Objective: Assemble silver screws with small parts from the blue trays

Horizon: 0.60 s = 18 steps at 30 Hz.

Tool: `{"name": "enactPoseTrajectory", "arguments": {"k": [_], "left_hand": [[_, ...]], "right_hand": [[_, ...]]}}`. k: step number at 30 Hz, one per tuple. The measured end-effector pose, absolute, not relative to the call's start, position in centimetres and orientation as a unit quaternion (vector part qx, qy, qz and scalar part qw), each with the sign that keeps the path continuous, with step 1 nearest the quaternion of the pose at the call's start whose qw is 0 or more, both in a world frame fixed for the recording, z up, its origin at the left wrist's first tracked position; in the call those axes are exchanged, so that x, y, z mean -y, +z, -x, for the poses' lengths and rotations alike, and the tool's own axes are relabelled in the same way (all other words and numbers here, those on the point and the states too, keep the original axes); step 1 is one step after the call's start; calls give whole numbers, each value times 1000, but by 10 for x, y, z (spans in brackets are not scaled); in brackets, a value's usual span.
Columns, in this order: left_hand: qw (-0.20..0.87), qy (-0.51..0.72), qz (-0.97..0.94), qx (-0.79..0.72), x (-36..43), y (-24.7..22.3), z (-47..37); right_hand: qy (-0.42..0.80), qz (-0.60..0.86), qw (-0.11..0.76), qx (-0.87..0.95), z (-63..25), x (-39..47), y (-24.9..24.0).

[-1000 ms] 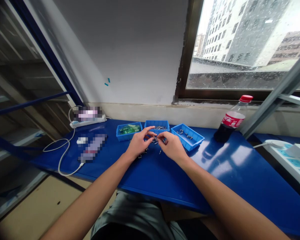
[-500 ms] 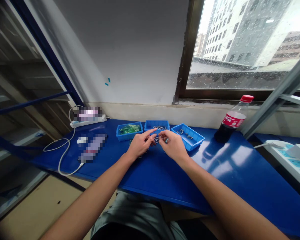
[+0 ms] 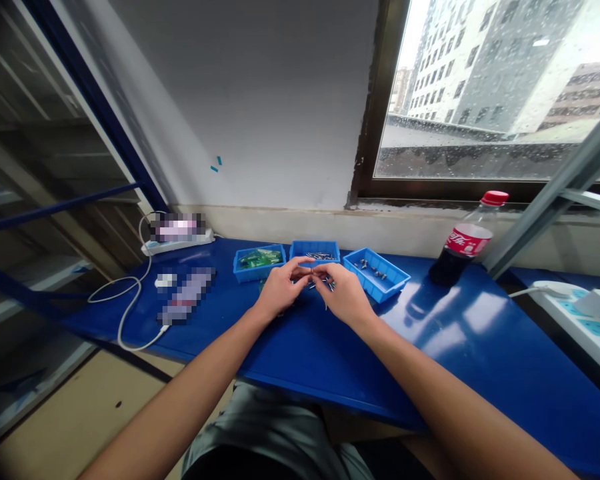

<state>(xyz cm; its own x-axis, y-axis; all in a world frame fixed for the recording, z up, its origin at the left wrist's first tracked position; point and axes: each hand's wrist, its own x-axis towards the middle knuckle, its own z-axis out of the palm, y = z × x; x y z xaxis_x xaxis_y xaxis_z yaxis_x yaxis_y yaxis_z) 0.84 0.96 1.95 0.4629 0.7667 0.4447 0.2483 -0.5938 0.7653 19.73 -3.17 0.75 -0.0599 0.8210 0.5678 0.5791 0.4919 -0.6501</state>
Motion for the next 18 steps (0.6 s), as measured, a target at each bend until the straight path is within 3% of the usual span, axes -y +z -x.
{"name": "enactPoseTrajectory", "arguments": {"k": [9, 18], "left_hand": [[291, 389, -806, -337, -11, 21, -8], [408, 470, -728, -287, -18, 17, -10]], "right_hand": [[167, 505, 497, 685, -198, 33, 9], [147, 518, 457, 708, -199, 29, 1]]}}
